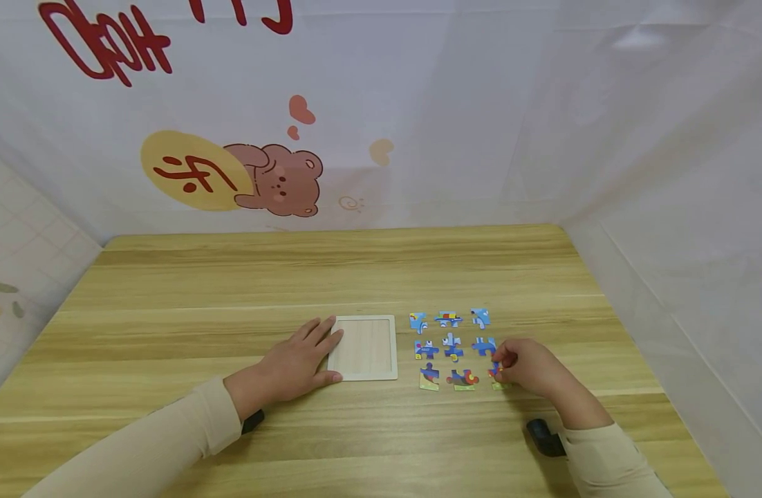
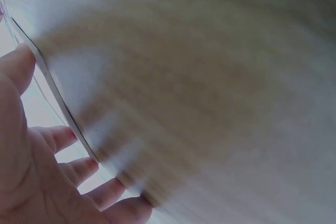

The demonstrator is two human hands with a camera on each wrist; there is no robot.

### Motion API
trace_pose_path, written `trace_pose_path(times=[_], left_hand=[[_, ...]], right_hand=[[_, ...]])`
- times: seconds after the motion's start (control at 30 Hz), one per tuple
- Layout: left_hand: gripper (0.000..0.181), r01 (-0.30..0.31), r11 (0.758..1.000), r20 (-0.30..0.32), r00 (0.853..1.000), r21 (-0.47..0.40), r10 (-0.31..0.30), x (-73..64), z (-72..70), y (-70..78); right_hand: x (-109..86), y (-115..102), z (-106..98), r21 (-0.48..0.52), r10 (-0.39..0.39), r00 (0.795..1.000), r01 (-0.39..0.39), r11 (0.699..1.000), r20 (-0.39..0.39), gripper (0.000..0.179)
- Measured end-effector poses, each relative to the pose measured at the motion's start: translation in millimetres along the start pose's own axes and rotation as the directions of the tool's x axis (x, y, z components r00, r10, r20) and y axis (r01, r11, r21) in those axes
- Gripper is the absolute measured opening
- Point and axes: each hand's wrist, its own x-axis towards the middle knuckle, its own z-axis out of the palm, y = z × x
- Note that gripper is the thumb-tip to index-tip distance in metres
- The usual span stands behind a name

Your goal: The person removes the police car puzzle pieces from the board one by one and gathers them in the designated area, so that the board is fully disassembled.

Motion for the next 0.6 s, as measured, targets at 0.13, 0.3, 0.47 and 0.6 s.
trace_pose_path(times=[0.13,0.3,0.47,0.6], left_hand=[[0.074,0.002,1.000,-0.002,1.000,-0.004,-0.002,0.1,0.0,-0.3],[0.074,0.007,1.000,0.000,1.000,-0.017,-0.007,0.1,-0.4,-0.5],[0.075,0.015,0.999,0.020,1.000,-0.048,-0.014,1.4,-1.4,-0.7],[0.076,0.028,0.995,0.017,1.000,-0.097,-0.026,0.4,-7.2,-2.9]], right_hand=[[0.5,-0.6,0.5,0.001,0.009,1.000,-0.009,1.000,-0.003,0.019],[0.3,-0.5,1.0,0.004,0.013,1.000,-0.013,1.000,-0.005,0.021],[-1.8,-1.7,-3.1,-0.002,0.021,1.000,-0.021,1.000,-0.019,0.020],[-3.7,-6.0,-7.4,-0.044,0.006,0.996,-0.010,0.999,-0.089,0.018]])
